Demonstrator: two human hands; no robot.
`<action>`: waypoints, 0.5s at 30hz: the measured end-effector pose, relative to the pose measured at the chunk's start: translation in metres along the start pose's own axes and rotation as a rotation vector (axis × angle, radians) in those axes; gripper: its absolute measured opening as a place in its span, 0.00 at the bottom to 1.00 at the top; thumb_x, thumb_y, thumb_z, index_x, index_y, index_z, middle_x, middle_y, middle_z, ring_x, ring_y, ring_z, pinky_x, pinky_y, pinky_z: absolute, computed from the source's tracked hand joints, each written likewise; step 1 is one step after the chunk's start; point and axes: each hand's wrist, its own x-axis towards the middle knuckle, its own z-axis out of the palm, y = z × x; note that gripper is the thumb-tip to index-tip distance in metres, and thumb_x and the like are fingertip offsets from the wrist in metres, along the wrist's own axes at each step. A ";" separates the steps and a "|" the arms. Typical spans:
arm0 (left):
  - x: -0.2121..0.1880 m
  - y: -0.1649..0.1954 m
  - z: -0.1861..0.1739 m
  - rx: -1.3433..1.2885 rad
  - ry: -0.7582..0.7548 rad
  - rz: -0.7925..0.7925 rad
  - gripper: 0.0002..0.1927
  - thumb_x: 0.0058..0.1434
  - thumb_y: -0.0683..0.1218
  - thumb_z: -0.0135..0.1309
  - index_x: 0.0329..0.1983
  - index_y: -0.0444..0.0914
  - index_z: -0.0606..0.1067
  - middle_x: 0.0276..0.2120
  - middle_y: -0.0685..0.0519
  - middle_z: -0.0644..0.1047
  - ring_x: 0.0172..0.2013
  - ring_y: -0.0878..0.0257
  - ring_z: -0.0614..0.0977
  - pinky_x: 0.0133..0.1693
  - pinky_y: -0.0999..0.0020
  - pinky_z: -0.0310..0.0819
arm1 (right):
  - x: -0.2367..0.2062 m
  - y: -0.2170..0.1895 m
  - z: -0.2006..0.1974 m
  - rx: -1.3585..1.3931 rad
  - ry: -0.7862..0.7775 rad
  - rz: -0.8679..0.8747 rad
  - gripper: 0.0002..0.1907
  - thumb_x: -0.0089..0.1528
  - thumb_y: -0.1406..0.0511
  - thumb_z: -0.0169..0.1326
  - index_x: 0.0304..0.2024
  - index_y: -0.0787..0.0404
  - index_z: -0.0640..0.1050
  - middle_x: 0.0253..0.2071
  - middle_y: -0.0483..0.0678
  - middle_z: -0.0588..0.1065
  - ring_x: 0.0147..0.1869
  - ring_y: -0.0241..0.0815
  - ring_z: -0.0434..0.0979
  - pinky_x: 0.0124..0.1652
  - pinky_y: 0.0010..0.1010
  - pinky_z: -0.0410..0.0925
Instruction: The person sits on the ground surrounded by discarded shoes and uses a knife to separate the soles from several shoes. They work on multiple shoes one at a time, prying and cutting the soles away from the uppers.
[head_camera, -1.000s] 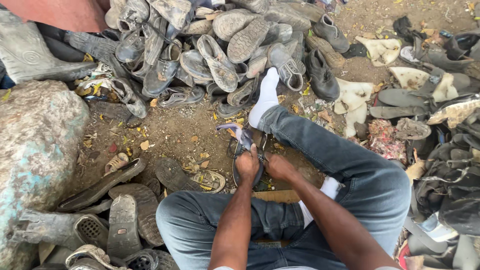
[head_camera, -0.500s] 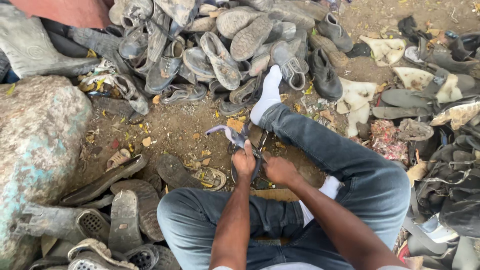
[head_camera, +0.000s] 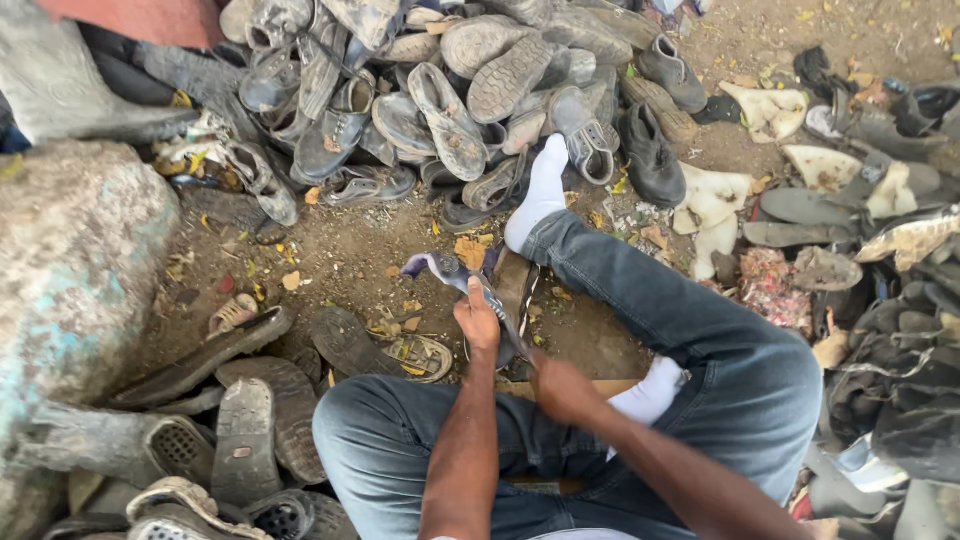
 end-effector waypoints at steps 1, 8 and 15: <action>0.000 0.000 0.001 -0.088 0.010 -0.057 0.29 0.74 0.54 0.50 0.21 0.30 0.65 0.19 0.57 0.63 0.25 0.64 0.61 0.27 0.58 0.56 | -0.007 -0.002 -0.003 -0.031 -0.059 0.054 0.18 0.65 0.62 0.45 0.56 0.60 0.71 0.37 0.67 0.78 0.45 0.70 0.78 0.45 0.59 0.68; 0.005 -0.001 0.002 -0.420 0.129 -0.340 0.21 0.67 0.56 0.57 0.27 0.35 0.72 0.26 0.58 0.71 0.26 0.67 0.69 0.30 0.67 0.66 | -0.010 -0.025 -0.017 0.092 -0.220 0.373 0.16 0.70 0.60 0.42 0.52 0.63 0.73 0.36 0.67 0.79 0.40 0.70 0.83 0.44 0.53 0.73; 0.012 0.006 0.000 -0.568 0.157 -0.487 0.22 0.67 0.56 0.58 0.29 0.32 0.73 0.24 0.54 0.72 0.21 0.62 0.72 0.24 0.63 0.66 | -0.044 -0.004 0.011 0.006 -0.057 0.090 0.18 0.66 0.60 0.47 0.55 0.62 0.70 0.37 0.68 0.78 0.46 0.70 0.78 0.45 0.57 0.69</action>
